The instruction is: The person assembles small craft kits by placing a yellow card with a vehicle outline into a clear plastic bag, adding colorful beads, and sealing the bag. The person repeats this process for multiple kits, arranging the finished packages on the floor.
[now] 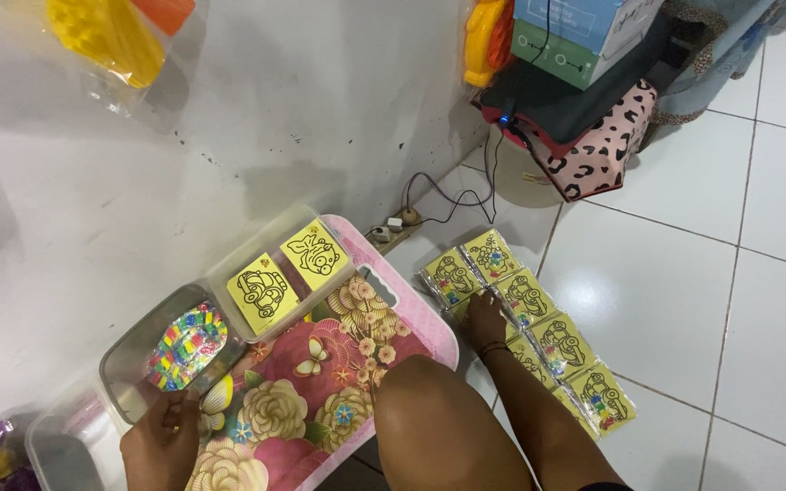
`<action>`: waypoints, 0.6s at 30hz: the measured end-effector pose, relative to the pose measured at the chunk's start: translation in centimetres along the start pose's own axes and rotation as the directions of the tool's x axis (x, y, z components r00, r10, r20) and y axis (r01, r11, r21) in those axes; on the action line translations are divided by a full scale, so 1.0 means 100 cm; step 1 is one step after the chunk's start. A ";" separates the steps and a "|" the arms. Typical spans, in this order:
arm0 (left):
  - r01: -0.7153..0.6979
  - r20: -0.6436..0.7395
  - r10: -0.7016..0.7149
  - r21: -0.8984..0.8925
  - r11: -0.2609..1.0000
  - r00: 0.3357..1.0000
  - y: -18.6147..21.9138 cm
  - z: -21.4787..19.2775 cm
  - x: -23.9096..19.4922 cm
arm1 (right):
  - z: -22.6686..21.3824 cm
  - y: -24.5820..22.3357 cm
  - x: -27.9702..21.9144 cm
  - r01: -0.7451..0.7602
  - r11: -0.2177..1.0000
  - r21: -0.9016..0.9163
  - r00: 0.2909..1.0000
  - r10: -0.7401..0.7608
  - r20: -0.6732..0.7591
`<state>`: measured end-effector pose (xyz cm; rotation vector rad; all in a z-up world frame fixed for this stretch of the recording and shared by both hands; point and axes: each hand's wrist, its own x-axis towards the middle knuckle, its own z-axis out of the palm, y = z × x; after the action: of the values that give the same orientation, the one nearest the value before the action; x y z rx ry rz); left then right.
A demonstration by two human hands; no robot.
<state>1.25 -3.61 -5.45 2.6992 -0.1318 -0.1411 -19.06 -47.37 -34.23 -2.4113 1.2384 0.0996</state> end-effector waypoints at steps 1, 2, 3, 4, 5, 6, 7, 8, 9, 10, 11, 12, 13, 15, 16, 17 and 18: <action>0.001 0.001 -0.001 0.000 1.000 1.000 -0.002 0.001 0.002 | 0.001 0.001 0.001 0.000 1.000 -0.001 1.000 0.000 0.001; 0.008 0.017 -0.009 0.029 1.000 1.000 -0.004 0.002 0.004 | 0.002 0.002 0.002 0.005 1.000 -0.003 1.000 -0.005 0.010; 0.015 0.033 -0.017 0.058 0.998 0.999 -0.006 0.003 0.005 | 0.003 0.003 0.002 0.009 1.000 -0.005 1.000 -0.009 0.019; 0.014 0.033 -0.016 0.057 0.998 0.999 -0.013 0.007 0.008 | 0.004 0.004 0.004 0.009 1.000 -0.005 1.000 -0.009 0.018; -0.026 0.013 0.026 0.064 0.998 1.000 -0.019 0.010 0.011 | 0.005 0.005 0.005 0.012 1.000 -0.001 1.000 -0.012 0.024; -0.066 -0.009 0.067 0.071 0.995 0.998 -0.025 0.014 0.013 | 0.006 0.006 0.006 0.016 1.000 0.003 0.999 -0.016 0.031; -0.067 -0.009 0.067 0.070 0.995 0.998 -0.027 0.016 0.014 | 0.008 0.007 0.008 0.016 1.000 0.003 0.999 -0.017 0.029; -0.082 -0.011 0.083 0.056 0.995 0.997 -0.030 0.017 0.015 | 0.010 0.008 0.008 0.030 0.999 0.011 0.999 -0.030 0.015; -0.098 -0.013 0.098 0.043 0.994 0.995 -0.033 0.018 0.016 | 0.012 0.010 0.008 0.044 0.999 0.018 0.999 -0.044 0.000; -0.098 -0.014 0.099 0.042 0.994 0.995 -0.023 0.013 0.012 | 0.010 0.008 0.006 0.044 0.999 0.018 0.999 -0.044 -0.002; -0.060 0.003 0.059 0.048 0.997 0.998 -0.014 0.008 0.008 | 0.008 0.007 0.004 0.028 1.000 0.012 1.000 -0.028 0.012; -0.021 0.018 0.020 0.055 0.998 1.000 -0.004 0.002 0.004 | 0.005 0.005 0.002 0.013 1.000 0.006 1.000 -0.013 0.024; -0.021 0.016 0.021 0.053 0.998 1.000 -0.006 0.002 0.004 | -0.001 0.003 -0.002 0.015 1.000 0.006 1.000 -0.015 0.021; -0.058 -0.005 0.058 0.014 0.998 0.998 -0.010 0.003 0.004 | -0.012 -0.001 -0.009 -0.015 0.998 0.053 0.998 0.012 0.055; -0.058 -0.007 0.058 0.014 0.998 0.998 -0.007 0.000 0.003 | -0.012 0.001 -0.010 -0.013 0.998 0.053 0.998 0.010 0.054; -0.034 0.012 0.034 0.027 0.999 0.999 -0.003 -0.004 0.001 | -0.012 0.002 -0.011 0.007 1.000 0.008 0.999 -0.007 0.035; -0.010 0.030 0.009 0.038 0.999 1.000 0.001 -0.007 0.000 | -0.013 0.004 -0.012 0.028 0.999 -0.038 1.000 -0.027 0.014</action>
<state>1.34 -3.39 -4.83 2.7349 -0.1576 -0.1775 -20.22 -47.22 -32.88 -2.4554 1.2073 0.1327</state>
